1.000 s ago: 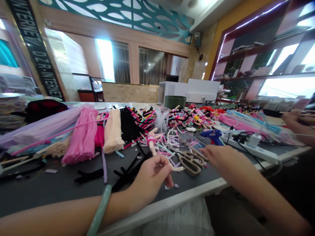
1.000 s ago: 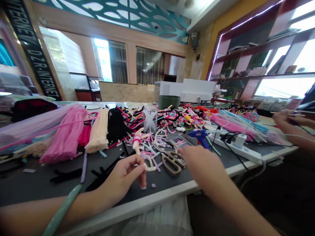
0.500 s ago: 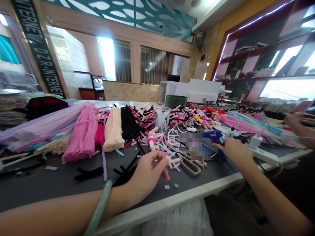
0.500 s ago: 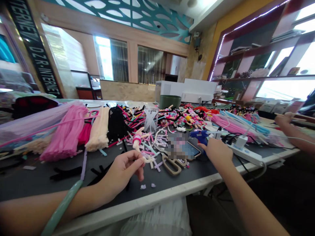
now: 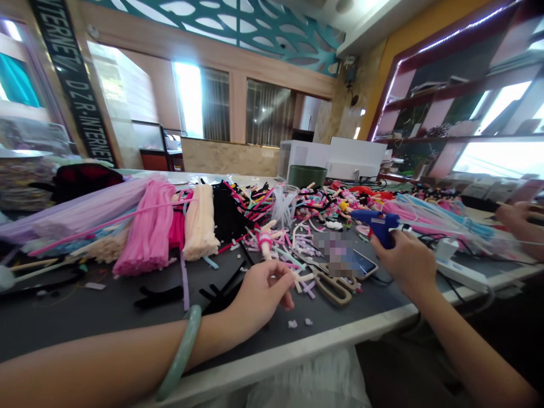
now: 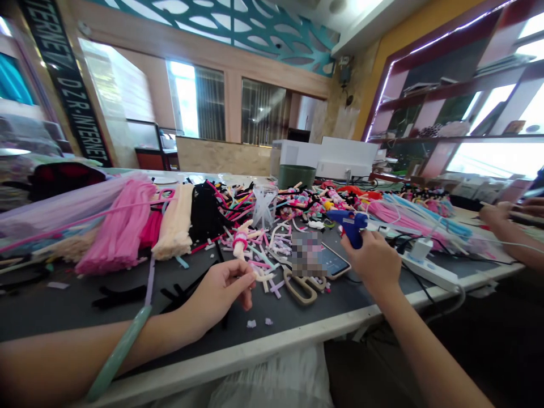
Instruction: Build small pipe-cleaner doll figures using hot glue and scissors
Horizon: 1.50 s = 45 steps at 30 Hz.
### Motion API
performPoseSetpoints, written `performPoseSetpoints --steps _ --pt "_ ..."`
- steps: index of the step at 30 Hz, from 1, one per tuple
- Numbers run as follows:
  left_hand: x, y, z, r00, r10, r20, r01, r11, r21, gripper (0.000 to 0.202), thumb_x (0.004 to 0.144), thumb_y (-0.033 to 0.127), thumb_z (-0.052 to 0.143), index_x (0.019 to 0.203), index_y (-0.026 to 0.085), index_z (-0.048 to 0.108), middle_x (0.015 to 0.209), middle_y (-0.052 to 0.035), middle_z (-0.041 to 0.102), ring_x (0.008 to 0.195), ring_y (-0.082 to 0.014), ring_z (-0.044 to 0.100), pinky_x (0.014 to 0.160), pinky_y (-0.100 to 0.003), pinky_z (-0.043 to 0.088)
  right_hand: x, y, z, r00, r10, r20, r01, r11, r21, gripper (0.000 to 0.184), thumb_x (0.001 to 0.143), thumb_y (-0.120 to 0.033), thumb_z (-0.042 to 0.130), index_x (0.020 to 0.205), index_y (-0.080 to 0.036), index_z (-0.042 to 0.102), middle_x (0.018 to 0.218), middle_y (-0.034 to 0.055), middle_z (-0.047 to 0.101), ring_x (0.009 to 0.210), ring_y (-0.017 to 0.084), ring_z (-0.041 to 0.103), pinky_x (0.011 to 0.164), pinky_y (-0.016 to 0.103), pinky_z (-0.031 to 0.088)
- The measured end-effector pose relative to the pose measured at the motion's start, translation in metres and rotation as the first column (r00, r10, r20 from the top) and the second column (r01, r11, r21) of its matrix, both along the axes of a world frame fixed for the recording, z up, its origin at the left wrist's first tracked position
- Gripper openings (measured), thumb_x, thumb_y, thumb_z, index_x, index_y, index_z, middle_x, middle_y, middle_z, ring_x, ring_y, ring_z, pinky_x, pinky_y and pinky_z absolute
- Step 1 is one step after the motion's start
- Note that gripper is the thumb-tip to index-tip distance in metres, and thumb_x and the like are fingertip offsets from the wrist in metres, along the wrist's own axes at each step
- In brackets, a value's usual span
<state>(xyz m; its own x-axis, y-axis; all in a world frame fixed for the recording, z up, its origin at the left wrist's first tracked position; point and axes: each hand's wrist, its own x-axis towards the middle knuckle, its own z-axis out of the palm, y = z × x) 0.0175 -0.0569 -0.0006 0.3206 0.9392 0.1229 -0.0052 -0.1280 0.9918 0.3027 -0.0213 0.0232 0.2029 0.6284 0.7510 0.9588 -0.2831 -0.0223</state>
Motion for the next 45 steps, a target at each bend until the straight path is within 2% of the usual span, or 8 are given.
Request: performPoseSetpoints --steps 3,6,11,14,20,25,34,45 --pt "0.000 0.001 -0.002 1.000 0.006 0.019 -0.006 1.000 -0.009 0.020 0.078 0.035 0.055 0.072 0.016 0.051 0.047 0.0032 0.055 0.043 -0.0108 0.054 0.049 -0.022 0.044 -0.015 -0.010 0.003 0.974 0.222 -0.055 -0.208 0.960 0.185 0.032 0.080 -0.047 0.050 0.074 -0.017 0.061 0.071 0.0089 0.062 0.068 0.022 0.060 0.064 0.030 0.044" --pt "0.000 0.003 -0.001 0.999 0.043 0.024 -0.043 0.999 -0.010 0.019 0.077 0.034 0.056 0.071 0.016 0.051 0.045 0.0035 0.054 0.041 -0.0110 0.053 0.048 -0.022 0.044 -0.041 -0.024 0.000 0.898 0.369 -0.239 -0.286 0.903 0.319 0.031 0.074 -0.050 0.057 0.070 -0.020 0.059 0.059 0.0049 0.059 0.054 0.019 0.055 0.055 0.030 0.043" --pt "-0.002 0.010 0.002 0.992 0.124 -0.001 -0.123 0.992 0.032 0.016 0.077 0.030 0.055 0.069 0.016 0.051 0.044 0.0036 0.055 0.041 -0.0109 0.053 0.048 -0.022 0.045 -0.066 -0.047 -0.025 0.566 0.607 -0.558 -0.476 0.793 0.380 0.024 0.069 -0.042 0.065 0.075 -0.018 0.060 0.061 0.0048 0.063 0.051 0.019 0.057 0.050 0.031 0.046" --pt "-0.005 0.015 0.001 0.988 0.150 -0.025 -0.149 0.988 0.052 0.014 0.077 0.028 0.055 0.070 0.017 0.050 0.045 0.0035 0.056 0.042 -0.0108 0.054 0.049 -0.022 0.045 -0.064 -0.058 -0.043 0.414 0.631 -0.656 -0.580 0.739 0.344 0.020 0.072 -0.038 0.064 0.068 -0.018 0.061 0.064 0.0065 0.066 0.060 0.022 0.062 0.057 0.033 0.050" --pt "-0.007 0.020 -0.001 0.981 0.182 -0.069 -0.173 0.979 0.110 0.015 0.079 0.029 0.054 0.073 0.016 0.052 0.048 0.0023 0.059 0.044 -0.0113 0.056 0.050 -0.021 0.043 -0.058 -0.065 -0.054 0.165 0.679 -0.716 -0.753 0.556 0.353 0.020 0.077 -0.031 0.062 0.092 -0.018 0.065 0.085 0.0069 0.069 0.071 0.021 0.064 0.064 0.031 0.051" --pt "-0.006 0.018 0.000 0.984 0.163 -0.070 -0.154 0.981 0.122 0.016 0.079 0.031 0.055 0.073 0.016 0.052 0.047 0.0026 0.058 0.044 -0.0107 0.056 0.049 -0.020 0.043 -0.057 -0.067 -0.051 0.179 0.614 -0.769 -0.845 0.496 0.199 0.018 0.079 -0.031 0.063 0.092 -0.020 0.067 0.092 0.0062 0.070 0.085 0.022 0.064 0.079 0.032 0.051" --pt "-0.007 0.020 -0.001 0.981 0.172 -0.088 -0.159 0.977 0.141 0.014 0.079 0.029 0.055 0.073 0.016 0.052 0.046 0.0034 0.058 0.043 -0.0111 0.056 0.048 -0.021 0.044 -0.059 -0.065 -0.053 0.235 0.627 -0.742 -0.869 0.477 0.128 0.019 0.081 -0.035 0.059 0.091 -0.019 0.064 0.085 0.0044 0.067 0.078 0.020 0.063 0.072 0.029 0.051" --pt "-0.013 0.025 0.002 0.975 0.195 -0.104 -0.162 0.951 0.263 0.011 0.078 0.025 0.055 0.073 0.016 0.053 0.047 0.0038 0.058 0.042 -0.0095 0.056 0.046 -0.017 0.041 -0.063 -0.066 -0.047 0.301 0.632 -0.715 -0.894 0.448 0.020 0.019 0.084 -0.036 0.054 0.088 -0.018 0.060 0.081 0.0039 0.063 0.074 0.019 0.059 0.068 0.028 0.048"
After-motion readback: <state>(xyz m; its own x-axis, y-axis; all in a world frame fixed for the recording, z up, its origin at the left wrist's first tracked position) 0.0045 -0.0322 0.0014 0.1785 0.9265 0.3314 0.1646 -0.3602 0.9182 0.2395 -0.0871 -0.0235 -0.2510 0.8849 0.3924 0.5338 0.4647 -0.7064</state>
